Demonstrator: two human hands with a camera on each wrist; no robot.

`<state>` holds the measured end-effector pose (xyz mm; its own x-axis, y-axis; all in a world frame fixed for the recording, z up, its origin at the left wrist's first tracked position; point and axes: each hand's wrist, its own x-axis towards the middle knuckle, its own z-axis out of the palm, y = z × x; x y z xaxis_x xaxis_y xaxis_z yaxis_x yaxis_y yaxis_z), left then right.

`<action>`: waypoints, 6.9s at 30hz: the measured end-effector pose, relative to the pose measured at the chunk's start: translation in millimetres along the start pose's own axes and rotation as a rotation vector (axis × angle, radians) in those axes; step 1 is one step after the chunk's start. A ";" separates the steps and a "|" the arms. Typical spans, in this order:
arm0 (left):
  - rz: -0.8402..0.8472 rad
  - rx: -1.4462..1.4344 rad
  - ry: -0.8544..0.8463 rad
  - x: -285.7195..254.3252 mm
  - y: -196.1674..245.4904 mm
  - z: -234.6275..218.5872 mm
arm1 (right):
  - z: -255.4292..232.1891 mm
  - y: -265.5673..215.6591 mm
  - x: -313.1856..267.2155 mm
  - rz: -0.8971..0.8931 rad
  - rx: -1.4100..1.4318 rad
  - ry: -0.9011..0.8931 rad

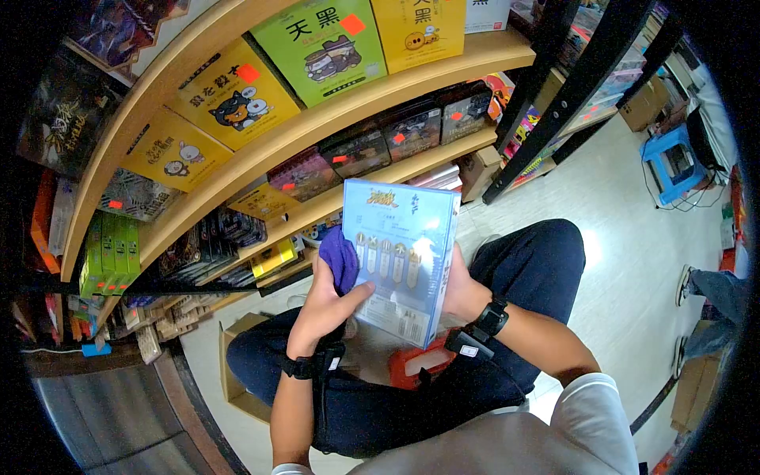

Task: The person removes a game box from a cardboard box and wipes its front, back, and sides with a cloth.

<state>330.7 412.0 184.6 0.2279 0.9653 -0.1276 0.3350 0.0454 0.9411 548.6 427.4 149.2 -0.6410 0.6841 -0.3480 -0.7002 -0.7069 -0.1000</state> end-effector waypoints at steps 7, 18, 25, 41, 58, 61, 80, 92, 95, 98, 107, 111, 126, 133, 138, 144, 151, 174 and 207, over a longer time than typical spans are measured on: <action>0.064 0.092 -0.057 -3.2 -2.1 -1.7 | -6.6 -13.7 -1.6 -0.105 0.019 -0.008; 0.047 0.038 -0.103 -6.0 -11.2 0.9 | -1.9 -13.9 -3.5 -0.126 -0.030 0.067; 0.009 0.068 -0.077 -4.2 -5.6 3.9 | -4.9 -5.3 -1.4 -0.054 0.027 -0.157; -0.056 -0.293 0.286 6.2 -9.8 9.9 | 20.8 29.0 -3.8 0.189 -0.277 0.067; -0.171 -0.255 0.079 -2.4 -13.7 1.9 | 17.0 23.7 3.8 0.129 -0.171 0.045; -0.146 -0.107 0.064 -1.0 -26.0 5.9 | 15.4 14.9 6.3 0.058 -0.143 0.021; -0.090 -0.054 0.078 -3.0 -36.4 16.9 | 5.0 -9.0 4.3 -0.136 -0.116 0.082; 0.029 -0.027 0.270 1.2 -14.6 14.7 | 7.9 12.7 4.3 0.060 -0.199 -0.034; 0.016 -0.104 0.328 2.2 -12.7 11.7 | 13.5 23.6 3.0 0.159 -0.220 0.024; -0.034 -0.184 0.347 2.5 -15.4 5.5 | 9.9 29.4 2.4 0.239 -0.217 0.028; -0.222 -0.428 0.222 -2.3 -3.3 -1.2 | 17.6 29.5 2.6 0.232 -0.236 0.033; -0.162 -0.431 0.205 -0.5 -3.6 -0.6 | 25.3 23.3 -0.7 0.216 -0.291 0.006; 0.059 -0.047 0.171 0.6 -28.0 15.8 | -3.1 0.6 2.7 0.045 0.011 -0.116; 0.013 0.049 0.109 -4.8 -17.6 13.1 | -15.7 -7.4 3.8 0.049 0.072 -0.185; 0.037 0.006 0.078 -5.8 -18.9 12.1 | -10.4 -7.2 2.7 0.046 0.085 -0.214; 0.054 -0.092 0.141 -1.2 -24.4 17.3 | 5.4 1.7 0.3 0.011 -0.252 0.064; 0.030 -0.316 0.262 3.7 -5.7 17.3 | 12.5 14.0 -0.6 0.109 -0.251 -0.055; -0.064 -0.330 0.155 1.1 -16.7 8.2 | 21.5 18.1 -1.3 0.177 -0.159 0.032; 0.110 -0.079 0.021 -5.6 -15.0 9.2 | 1.8 -23.4 -1.7 -0.113 0.062 -0.056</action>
<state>332.8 403.6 168.3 0.2394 0.9708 -0.0165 0.2362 -0.0417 0.9708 565.5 443.1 153.8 -0.5721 0.7690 -0.2851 -0.7860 -0.6134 -0.0771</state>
